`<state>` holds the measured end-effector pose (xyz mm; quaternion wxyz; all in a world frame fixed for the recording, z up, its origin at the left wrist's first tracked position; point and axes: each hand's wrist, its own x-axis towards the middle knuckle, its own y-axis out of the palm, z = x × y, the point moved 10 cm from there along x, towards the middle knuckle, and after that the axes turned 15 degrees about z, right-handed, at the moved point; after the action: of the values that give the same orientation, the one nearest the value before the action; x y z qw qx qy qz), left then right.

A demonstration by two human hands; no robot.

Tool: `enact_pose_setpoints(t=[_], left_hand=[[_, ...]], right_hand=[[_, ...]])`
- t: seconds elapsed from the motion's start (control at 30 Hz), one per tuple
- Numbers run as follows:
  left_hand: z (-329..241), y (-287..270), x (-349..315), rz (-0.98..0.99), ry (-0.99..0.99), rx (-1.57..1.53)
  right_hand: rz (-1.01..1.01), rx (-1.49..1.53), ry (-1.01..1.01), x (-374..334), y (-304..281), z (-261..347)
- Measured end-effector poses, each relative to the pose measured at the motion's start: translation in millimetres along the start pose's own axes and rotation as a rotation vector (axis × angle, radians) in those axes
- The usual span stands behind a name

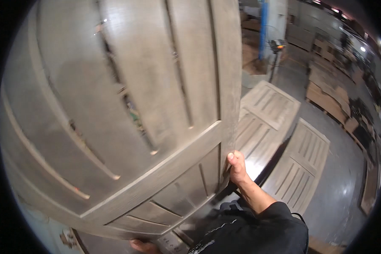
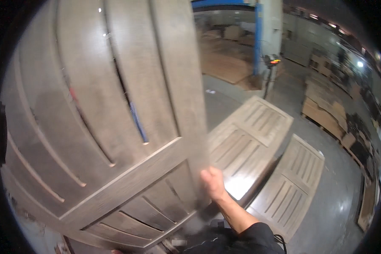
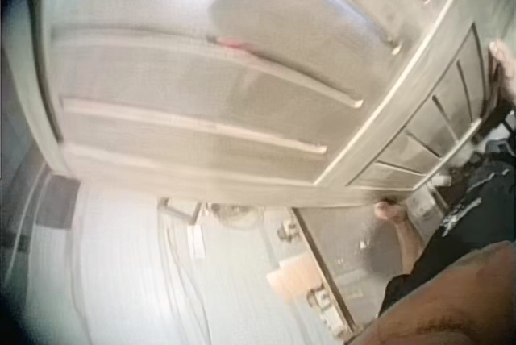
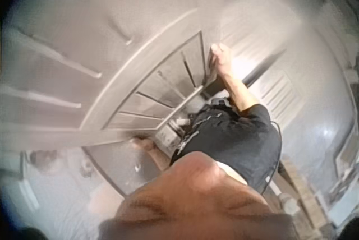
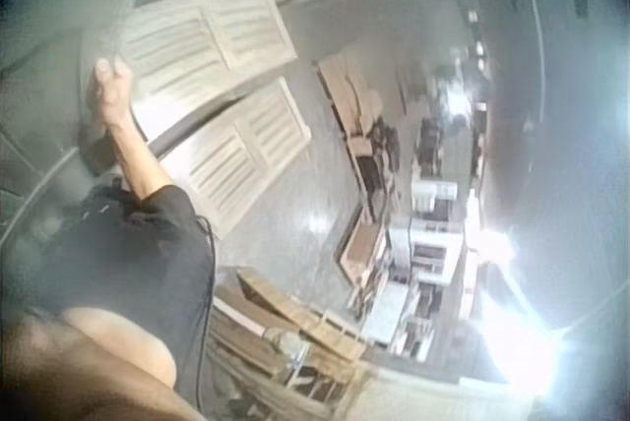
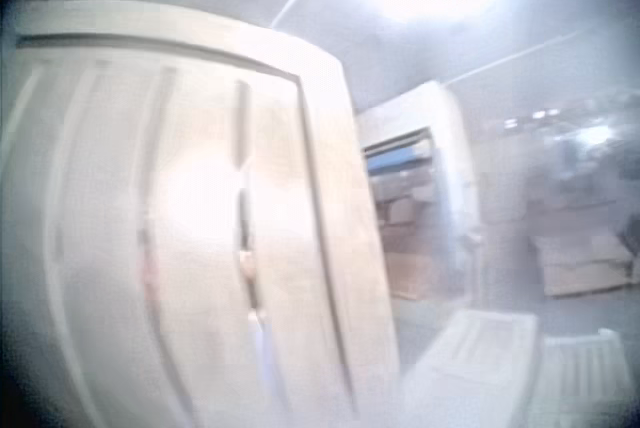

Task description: The person aligns wooden slatted panels on a workbench and uses a hammer to secure a wooden support beam onto the edge of the panels.

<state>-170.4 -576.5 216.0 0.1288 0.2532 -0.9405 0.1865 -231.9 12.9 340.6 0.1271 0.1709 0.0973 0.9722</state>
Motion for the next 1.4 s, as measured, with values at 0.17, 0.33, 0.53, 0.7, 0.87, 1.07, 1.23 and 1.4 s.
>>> enact_pose_setpoints(t=[0.17,0.33,0.53,0.7,0.87,1.07,1.23,1.4], left_hand=[[-188.6,169.2,-7.2,0.294,0.222,-0.448],[-286.7,322.7,-81.2,0.916,0.061,-0.651],[-300.6,470.7,-210.6,1.584,-0.065,-0.436],[-272.1,530.2,-324.4,1.818,-0.082,-0.267],[-202.7,560.9,-393.6,1.948,-0.174,0.029],[-210.6,587.5,-427.8,1.952,-0.193,0.017],[-201.3,613.8,-446.1,1.945,-0.16,0.057],[-237.5,605.4,-460.3,2.267,0.329,0.402]], right_hand=[[-0.368,-0.017,-0.058,-87.8,-153.7,30.0],[-0.778,-0.059,-0.139,-212.8,-270.1,67.4],[-1.232,-0.109,-0.005,-373.0,-330.8,91.0],[-1.299,-0.14,0.221,-471.1,-359.0,79.4],[-1.422,-0.192,0.428,-550.2,-399.9,33.5],[-1.423,-0.218,0.501,-553.6,-457.0,21.4],[-1.313,-0.29,0.554,-538.3,-505.6,14.3],[-1.228,-0.783,0.943,-544.6,-519.9,30.8]])
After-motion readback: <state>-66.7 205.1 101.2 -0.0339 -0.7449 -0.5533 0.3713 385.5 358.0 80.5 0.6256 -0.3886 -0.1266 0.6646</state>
